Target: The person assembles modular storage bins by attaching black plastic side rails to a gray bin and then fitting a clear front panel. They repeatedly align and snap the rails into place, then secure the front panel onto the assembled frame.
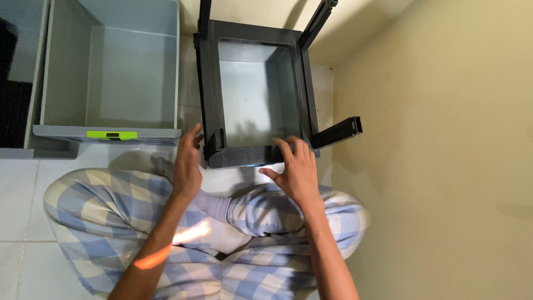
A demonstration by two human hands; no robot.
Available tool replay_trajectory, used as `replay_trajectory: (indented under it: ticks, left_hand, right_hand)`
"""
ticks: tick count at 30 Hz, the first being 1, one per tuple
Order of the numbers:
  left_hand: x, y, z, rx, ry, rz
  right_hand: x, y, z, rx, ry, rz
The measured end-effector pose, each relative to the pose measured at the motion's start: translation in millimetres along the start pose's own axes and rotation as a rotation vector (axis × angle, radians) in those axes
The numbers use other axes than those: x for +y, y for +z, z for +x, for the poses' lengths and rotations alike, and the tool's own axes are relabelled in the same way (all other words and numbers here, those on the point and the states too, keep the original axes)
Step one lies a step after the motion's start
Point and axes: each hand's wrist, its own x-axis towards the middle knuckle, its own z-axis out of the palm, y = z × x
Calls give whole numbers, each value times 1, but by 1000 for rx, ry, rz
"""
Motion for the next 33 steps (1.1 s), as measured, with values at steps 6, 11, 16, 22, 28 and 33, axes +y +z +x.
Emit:
replay_trajectory:
  ticks: [6,11,16,22,28,33]
  left_hand:
    - [24,11,-9,31,133,47]
    - [17,10,0,51,140,41]
    - [9,10,13,44,109,-23]
    - [5,0,42,-8,-72,-56]
    - [1,-9,58,-39,-111,-100]
    - [7,-10,54,-35,-47,-101]
  right_hand:
    - [6,23,19,-72,-192,-111]
    - [3,35,15,-211,-50,-116]
    - [-2,47,18,-137,-45,-118]
    - [-15,59,29,-79,4,-92]
    - [-20,68,36,-31,7,-35]
    - [-23,58,37,-33,23,34]
